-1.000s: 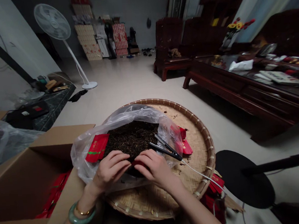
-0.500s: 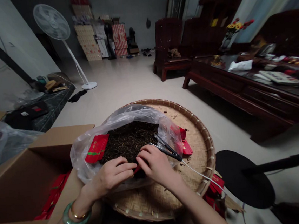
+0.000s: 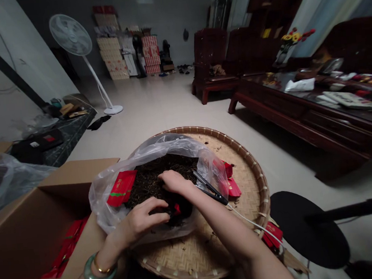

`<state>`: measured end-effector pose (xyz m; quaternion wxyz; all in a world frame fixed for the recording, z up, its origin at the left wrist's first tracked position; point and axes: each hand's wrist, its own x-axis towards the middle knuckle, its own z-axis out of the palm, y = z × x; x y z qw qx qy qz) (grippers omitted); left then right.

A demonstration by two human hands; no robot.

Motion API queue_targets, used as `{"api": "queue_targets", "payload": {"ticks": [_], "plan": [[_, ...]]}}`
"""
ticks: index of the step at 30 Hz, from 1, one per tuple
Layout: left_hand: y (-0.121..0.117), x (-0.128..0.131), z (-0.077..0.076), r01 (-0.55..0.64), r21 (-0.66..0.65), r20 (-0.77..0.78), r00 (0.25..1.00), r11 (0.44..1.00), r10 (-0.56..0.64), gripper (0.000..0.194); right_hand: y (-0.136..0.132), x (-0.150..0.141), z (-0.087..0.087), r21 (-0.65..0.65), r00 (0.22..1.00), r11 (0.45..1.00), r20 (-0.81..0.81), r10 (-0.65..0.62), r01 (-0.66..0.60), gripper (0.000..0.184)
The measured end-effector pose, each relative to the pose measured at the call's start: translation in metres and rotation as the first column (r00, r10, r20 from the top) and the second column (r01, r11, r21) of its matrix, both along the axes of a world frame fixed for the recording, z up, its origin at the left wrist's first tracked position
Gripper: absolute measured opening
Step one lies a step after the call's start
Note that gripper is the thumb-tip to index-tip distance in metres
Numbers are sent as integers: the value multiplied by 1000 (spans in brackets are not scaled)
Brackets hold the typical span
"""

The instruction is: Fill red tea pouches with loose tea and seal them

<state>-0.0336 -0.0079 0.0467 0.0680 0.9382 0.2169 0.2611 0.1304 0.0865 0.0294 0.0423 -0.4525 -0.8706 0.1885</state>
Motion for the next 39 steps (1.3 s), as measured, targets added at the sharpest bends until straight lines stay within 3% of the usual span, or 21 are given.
{"api": "queue_targets", "payload": {"ticks": [8,16,20,24,26,28,30,34,39], "plan": [[1,2,-1,-14,13,44,999,1000,14,16,16,-19,-5,-89,999,996,54,-5,9,33],[0,-1,4,-24,24,59,998,999,23,16,20,4,-6,-121,952,987,-272,-139,109,23],[2,0,3,-26,14,71,997,1000,25,14,14,26,1,-225,859,958,-440,-262,177,20],[5,4,1,-17,5,93,996,1000,17,13,-7,45,23,-364,743,920,-573,-346,148,17],[6,5,0,-10,1,102,995,1000,10,14,-23,51,37,-531,540,847,-705,-459,25,18],[6,6,0,-7,2,108,994,1000,6,14,-41,53,49,-595,438,801,-740,-511,-71,21],[7,6,0,-8,5,113,994,1000,7,13,-58,52,57,-619,442,774,-737,-512,-134,22],[8,6,1,1,17,125,992,1000,-3,12,-78,47,59,-623,543,771,-696,-470,-131,16],[9,6,-1,-1,54,175,985,999,-9,9,-82,46,62,-454,703,891,-630,-329,10,12]]}}
